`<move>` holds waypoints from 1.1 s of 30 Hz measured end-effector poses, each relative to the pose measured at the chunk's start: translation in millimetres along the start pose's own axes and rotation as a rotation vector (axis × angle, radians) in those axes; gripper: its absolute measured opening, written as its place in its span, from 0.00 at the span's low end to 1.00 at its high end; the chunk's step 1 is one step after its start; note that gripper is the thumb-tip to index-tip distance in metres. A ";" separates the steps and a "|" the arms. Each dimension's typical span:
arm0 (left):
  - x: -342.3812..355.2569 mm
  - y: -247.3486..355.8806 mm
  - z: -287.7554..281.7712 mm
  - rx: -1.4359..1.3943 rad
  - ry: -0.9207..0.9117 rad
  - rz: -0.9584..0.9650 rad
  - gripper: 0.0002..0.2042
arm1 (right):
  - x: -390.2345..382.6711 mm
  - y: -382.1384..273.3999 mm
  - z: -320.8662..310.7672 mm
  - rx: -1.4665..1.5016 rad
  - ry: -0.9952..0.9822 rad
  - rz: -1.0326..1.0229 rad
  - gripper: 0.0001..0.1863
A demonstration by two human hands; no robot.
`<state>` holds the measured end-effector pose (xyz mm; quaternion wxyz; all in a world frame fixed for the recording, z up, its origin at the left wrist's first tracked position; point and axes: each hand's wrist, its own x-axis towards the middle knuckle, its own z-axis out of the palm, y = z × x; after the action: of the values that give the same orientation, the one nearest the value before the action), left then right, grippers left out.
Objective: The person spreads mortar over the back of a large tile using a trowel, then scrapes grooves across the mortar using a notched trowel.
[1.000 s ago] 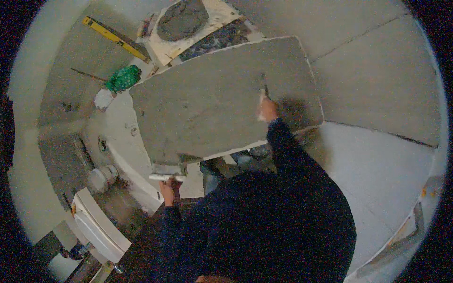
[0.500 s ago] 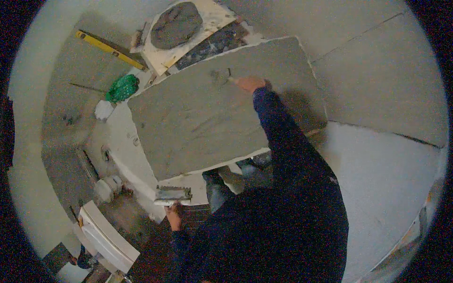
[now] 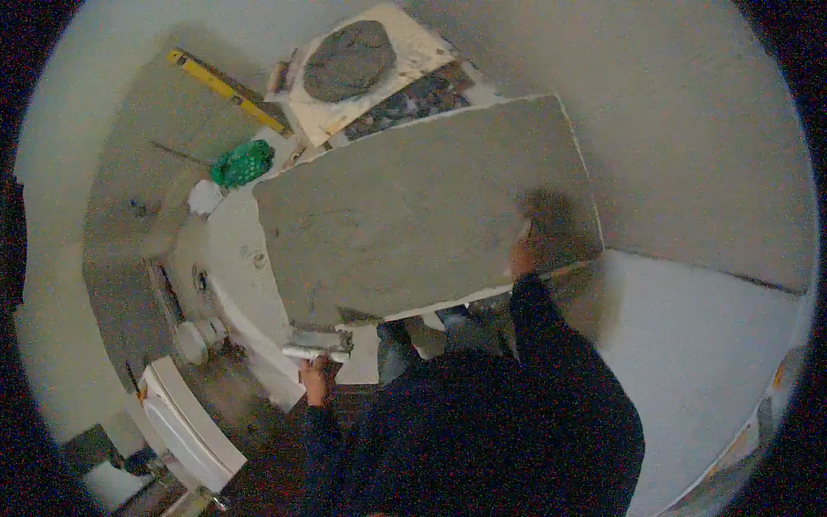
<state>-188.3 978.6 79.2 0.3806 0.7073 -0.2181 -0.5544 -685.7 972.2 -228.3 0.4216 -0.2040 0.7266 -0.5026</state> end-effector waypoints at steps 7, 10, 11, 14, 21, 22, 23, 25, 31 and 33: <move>25.4 -2.6 22.6 -0.038 -0.123 0.036 0.14 | -114.2 54.8 53.2 -0.302 0.080 0.050 0.20; 23.3 12.7 26.8 -0.206 -0.105 -0.006 0.14 | -120.6 26.9 82.1 -0.507 -0.018 -0.041 0.23; 25.3 17.5 21.8 -0.204 -0.102 -0.019 0.14 | -101.2 0.5 98.5 -0.483 -0.192 -0.108 0.23; 26.3 10.1 -22.7 -0.208 0.000 -0.066 0.14 | -58.4 -141.4 199.6 -0.396 -0.531 0.249 0.24; 50.4 2.5 -46.0 -0.183 0.069 -0.079 0.14 | 112.2 -355.5 387.3 0.029 -0.450 0.089 0.26; 57.3 5.6 -39.6 -0.161 0.051 -0.093 0.14 | 144.1 -377.0 390.4 0.191 -0.387 0.214 0.27; 61.3 -9.7 -40.5 -0.229 0.073 -0.095 0.14 | 147.7 -385.5 408.0 0.183 -0.407 0.224 0.27; 63.5 -19.2 -53.7 -0.210 0.128 -0.091 0.14 | 130.6 -394.8 446.3 0.448 -0.399 0.298 0.30; 93.1 -10.1 -80.0 -0.188 0.096 -0.088 0.13 | -8.0 -268.6 484.5 0.179 -0.786 0.080 0.16; 112.5 10.3 -60.0 -0.065 0.017 0.014 0.11 | -61.8 -216.2 455.1 -0.174 -0.915 -0.420 0.13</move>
<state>-97.4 907.9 23.4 0.4091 0.6976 -0.2016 -0.5526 -306.4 673.5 -71.4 0.5678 -0.5792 0.4503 -0.3733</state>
